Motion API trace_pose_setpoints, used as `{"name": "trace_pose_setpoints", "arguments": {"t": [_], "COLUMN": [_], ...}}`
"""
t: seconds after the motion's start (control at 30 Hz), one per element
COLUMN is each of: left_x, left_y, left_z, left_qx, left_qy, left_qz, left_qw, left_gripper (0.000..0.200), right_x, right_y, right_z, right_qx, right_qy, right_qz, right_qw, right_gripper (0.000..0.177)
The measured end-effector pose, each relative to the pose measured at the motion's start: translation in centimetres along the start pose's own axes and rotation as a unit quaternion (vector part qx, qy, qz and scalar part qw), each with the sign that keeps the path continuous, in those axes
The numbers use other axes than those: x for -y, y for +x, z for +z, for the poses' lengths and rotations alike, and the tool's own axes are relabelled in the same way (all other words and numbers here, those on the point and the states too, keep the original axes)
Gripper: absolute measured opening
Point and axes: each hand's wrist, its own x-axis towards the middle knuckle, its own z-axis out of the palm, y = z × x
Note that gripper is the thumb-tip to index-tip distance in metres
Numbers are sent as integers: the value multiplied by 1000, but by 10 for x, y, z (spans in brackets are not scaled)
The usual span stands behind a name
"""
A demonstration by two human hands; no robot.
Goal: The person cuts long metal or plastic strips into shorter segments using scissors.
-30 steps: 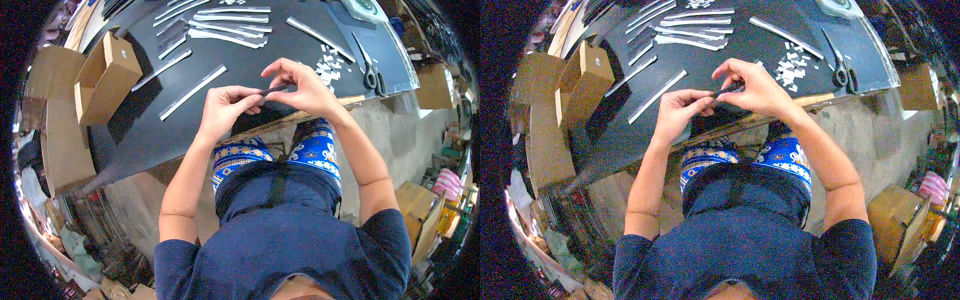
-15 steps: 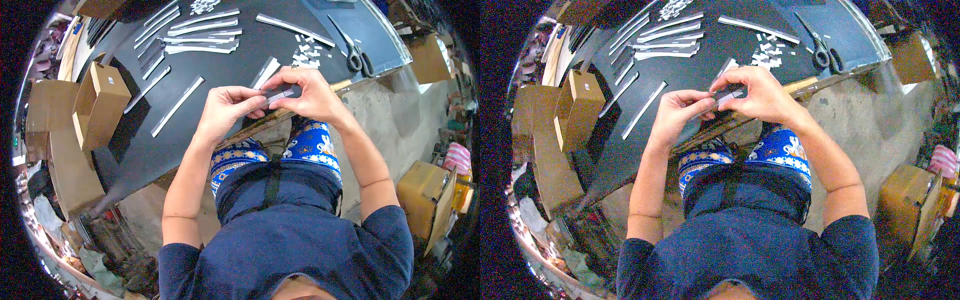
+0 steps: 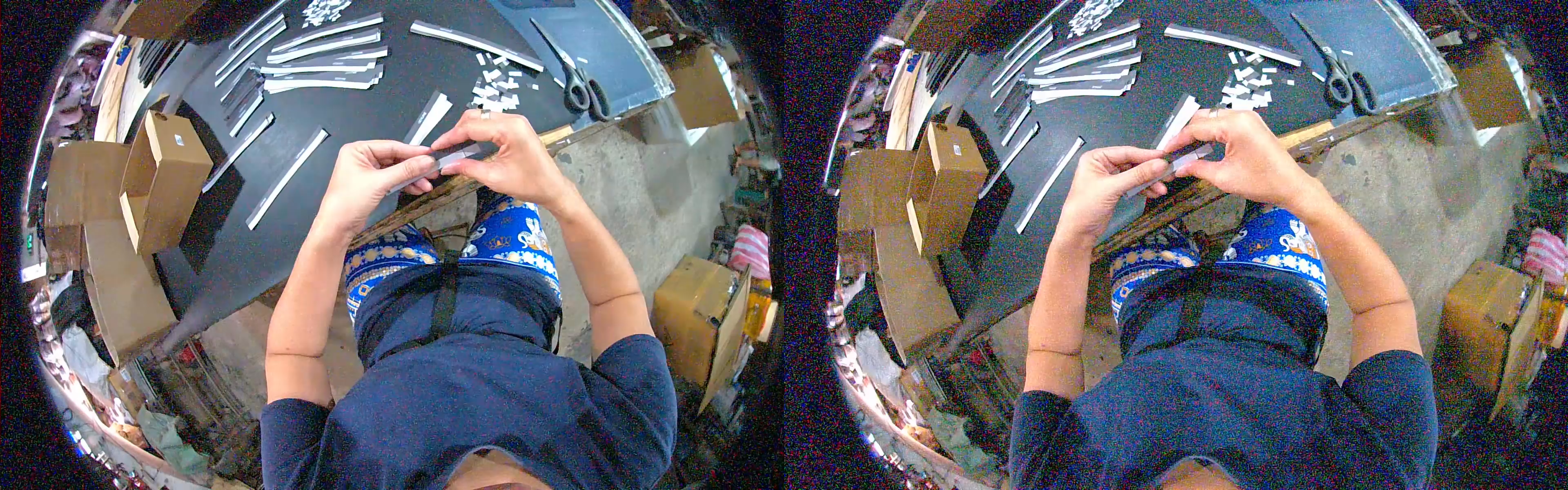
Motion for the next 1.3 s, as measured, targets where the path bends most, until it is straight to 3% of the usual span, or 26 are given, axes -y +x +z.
{"name": "trace_pose_setpoints", "arguments": {"t": [0.1, 0.2, 0.27, 0.3, 0.43, 0.63, 0.83, 1.03, 1.1, 1.13, 1.2, 1.3], "left_x": [2, 1, 0, -1, -2, -11, -18, -17, -16, -15, -15, -15], "left_y": [6, 15, 22, 25, 42, 59, 70, 72, 73, 73, 74, 75], "left_z": [1, -2, -5, -6, -4, 7, 13, 10, 7, 6, 7, 13], "left_qx": [11, -27, -27, -36, -31, -15, -6, 13, 14, 18, 20, 31], "left_qy": [3, -7, -17, -24, -33, -17, -28, -31, -31, -29, -33, -35], "left_qz": [6, -5, -7, -12, -14, -9, -6, -8, -14, -18, -23, -27], "left_qw": [1000, 1000, 999, 999, 999, 1000, 1000, 999, 999, 999, 999, 999], "left_gripper": [21, 24, 24, 25, 25, 26, 25, 27, 26, 26, 26, 25], "right_x": [-3, -24, -40, -57, -83, -75, -68, -71, -40, -27, -3, 17], "right_y": [-4, -14, -24, -37, -56, -61, -68, -99, -96, -95, -103, -105], "right_z": [-10, -46, -88, -105, -137, -147, -147, -140, -124, -110, -89, -53], "right_qx": [14, -128, -199, -211, -134, -133, -86, -202, -258, -284, -242, -147], "right_qy": [1, -126, -293, -411, -414, -409, -475, -343, -138, -40, 106, 195], "right_qz": [11, 43, 156, 125, 297, 309, 377, 359, 399, 369, 397, 422], "right_qw": [1000, 983, 922, 878, 850, 848, 790, 844, 869, 884, 879, 873], "right_gripper": [29, 40, 29, 31, 42, 57, 58, 54, 51, 47, 44, 43]}}
